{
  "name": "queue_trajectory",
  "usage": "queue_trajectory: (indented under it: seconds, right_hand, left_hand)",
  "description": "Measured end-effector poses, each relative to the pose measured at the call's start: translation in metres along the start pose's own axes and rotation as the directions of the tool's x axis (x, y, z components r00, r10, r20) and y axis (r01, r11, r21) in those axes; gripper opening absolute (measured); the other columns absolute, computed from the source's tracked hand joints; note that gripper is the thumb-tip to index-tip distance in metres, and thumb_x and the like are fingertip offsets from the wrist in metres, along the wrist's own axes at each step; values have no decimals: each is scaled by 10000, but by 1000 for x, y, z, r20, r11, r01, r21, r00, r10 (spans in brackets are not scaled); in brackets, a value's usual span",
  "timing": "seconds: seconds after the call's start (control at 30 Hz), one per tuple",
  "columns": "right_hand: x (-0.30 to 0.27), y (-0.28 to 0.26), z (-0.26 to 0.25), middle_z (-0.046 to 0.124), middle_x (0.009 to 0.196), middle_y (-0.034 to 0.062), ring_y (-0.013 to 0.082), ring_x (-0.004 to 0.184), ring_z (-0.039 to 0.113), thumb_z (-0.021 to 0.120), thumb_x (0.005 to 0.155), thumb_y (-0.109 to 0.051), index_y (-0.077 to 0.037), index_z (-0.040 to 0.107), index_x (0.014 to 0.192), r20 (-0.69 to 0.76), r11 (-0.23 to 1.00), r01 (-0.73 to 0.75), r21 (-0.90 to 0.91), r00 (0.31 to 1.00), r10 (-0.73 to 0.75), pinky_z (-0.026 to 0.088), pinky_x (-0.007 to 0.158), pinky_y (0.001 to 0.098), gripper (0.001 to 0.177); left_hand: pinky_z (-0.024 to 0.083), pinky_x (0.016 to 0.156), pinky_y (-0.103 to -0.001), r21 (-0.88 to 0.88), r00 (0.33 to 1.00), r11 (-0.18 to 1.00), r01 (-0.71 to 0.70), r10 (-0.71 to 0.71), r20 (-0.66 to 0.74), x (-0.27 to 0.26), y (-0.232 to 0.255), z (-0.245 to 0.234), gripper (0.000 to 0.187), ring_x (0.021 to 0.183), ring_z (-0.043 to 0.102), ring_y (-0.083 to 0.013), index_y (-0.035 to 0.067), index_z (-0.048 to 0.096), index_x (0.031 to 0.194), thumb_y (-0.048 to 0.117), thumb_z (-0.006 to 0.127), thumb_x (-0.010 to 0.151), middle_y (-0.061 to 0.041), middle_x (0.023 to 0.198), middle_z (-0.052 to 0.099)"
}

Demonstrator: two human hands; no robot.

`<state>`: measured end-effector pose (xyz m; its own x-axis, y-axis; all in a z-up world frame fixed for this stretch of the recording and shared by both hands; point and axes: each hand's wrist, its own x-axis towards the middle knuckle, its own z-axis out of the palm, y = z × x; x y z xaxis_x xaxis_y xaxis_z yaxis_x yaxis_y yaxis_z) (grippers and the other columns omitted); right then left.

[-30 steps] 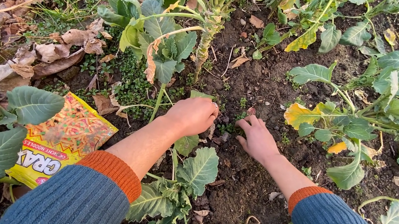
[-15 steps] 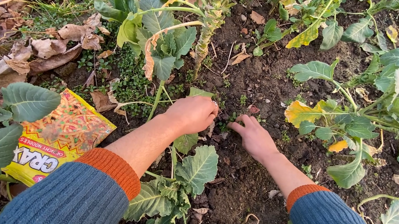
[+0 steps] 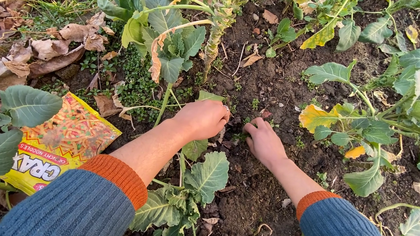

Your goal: The person is weeding a garden bed by hand, pulling out unwanted plants and placing them in a bag.

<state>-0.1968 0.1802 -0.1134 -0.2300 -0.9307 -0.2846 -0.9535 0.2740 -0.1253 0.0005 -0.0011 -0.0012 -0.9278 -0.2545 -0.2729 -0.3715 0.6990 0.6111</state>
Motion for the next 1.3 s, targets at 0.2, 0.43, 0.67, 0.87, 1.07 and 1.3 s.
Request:
queue_trajectory:
  seconds: [0.2,0.43,0.67,0.87,1.07,1.3]
  right_hand:
    - [-2,0,3,541,1205,87,296,1135,602,547,1003,-134,-171,592,1223,-44,979,78,-190,995,-88,635,849,393,227]
    - [5,-4,-11,597,1129,130,373,1083,656,621,899,-10,-115,579,1239,6,998,11,-59,1000,-11,633,866,477,359]
    - [19,1,-5,659,1086,100,377,1029,718,837,787,-161,-149,626,1183,104,991,-130,-13,986,130,643,840,490,449]
    - [18,-3,-35,725,1133,146,404,1025,737,824,750,-198,-184,752,1068,329,910,-353,216,904,272,626,830,530,327]
    - [-14,-52,-190,603,1079,78,124,852,670,679,852,10,29,625,1205,422,140,-487,862,843,334,609,753,246,357]
    - [44,32,-60,719,1191,175,379,1171,690,711,938,-258,-164,696,1239,66,861,-465,204,884,462,572,973,526,315]
  left_hand:
    - [580,714,-432,-2,1000,1000,8,-8,14,-2,2,-4,264,851,691,-305,88,671,815,200,508,989,-92,922,663]
    - [582,713,-414,-5,1000,1000,10,-10,17,1,3,-5,260,854,693,-288,89,674,831,194,505,998,-80,927,654]
    - [573,699,-389,-5,999,1000,22,-22,38,-8,10,-14,284,804,673,-251,91,675,824,179,485,1015,-70,917,650]
    - [582,693,-394,-17,999,999,27,-26,45,-4,7,-12,269,827,687,-268,75,696,866,188,498,1009,-85,924,646]
    - [590,808,-431,61,1000,998,26,-26,-8,-8,0,-21,295,966,687,-312,13,721,991,139,458,1035,-132,1015,671]
    - [554,922,-436,122,993,986,117,-111,-49,-7,-46,-2,298,1126,626,-307,36,719,1006,216,482,1021,-121,1083,652]
